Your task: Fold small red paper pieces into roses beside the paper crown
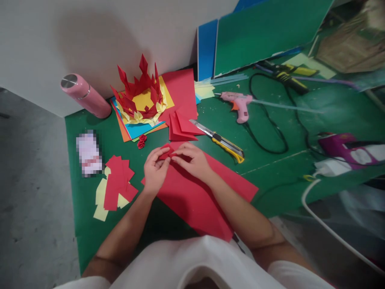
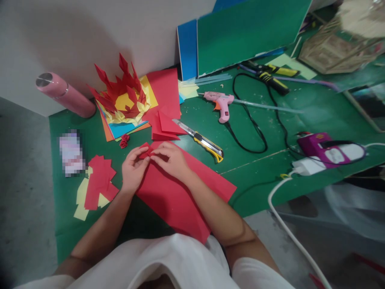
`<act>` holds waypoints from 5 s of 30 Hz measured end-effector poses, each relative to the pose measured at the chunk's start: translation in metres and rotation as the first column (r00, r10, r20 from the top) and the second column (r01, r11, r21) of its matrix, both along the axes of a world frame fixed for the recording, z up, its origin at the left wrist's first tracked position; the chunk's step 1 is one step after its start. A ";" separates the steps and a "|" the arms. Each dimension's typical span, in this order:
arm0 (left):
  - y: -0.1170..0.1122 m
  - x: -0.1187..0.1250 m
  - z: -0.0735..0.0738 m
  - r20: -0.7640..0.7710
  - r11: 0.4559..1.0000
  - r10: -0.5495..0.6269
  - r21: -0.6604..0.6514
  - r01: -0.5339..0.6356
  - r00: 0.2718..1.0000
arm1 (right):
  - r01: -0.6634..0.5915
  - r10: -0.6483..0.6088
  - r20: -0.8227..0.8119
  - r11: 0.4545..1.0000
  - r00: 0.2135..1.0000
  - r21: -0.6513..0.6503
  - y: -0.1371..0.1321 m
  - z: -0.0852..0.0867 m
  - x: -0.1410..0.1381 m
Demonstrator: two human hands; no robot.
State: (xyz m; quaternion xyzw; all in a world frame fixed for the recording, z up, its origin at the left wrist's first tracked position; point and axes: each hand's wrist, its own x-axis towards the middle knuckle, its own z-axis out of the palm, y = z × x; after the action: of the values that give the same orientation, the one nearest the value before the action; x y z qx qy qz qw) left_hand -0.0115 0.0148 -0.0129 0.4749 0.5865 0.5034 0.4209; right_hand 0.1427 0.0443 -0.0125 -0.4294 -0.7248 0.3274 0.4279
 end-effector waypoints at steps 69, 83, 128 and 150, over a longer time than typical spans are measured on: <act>0.000 0.002 0.001 0.024 1.000 -0.006 -0.010 0.007 1.000 | -0.095 0.086 -0.055 0.981 0.995 -0.172 0.002 0.004 0.008; -0.001 0.002 0.000 -0.005 0.998 -0.066 0.016 0.066 0.998 | -0.013 0.009 -0.021 0.986 1.000 -0.166 0.001 0.005 0.001; -0.003 0.005 0.005 0.026 0.997 0.053 0.051 -0.054 0.998 | -0.112 -0.045 -0.301 0.867 0.953 -0.485 -0.003 0.008 -0.003; 0.003 0.006 0.008 0.508 0.946 0.121 -0.320 0.057 0.853 | -0.304 0.003 -0.504 0.801 0.864 -0.517 -0.002 0.012 -0.003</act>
State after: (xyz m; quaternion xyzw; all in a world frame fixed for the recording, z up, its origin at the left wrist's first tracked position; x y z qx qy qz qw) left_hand -0.0058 0.0181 -0.0047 0.2352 0.5327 0.5172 0.6273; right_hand 0.1402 0.0423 -0.0006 -0.3821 -0.4945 0.6626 0.4129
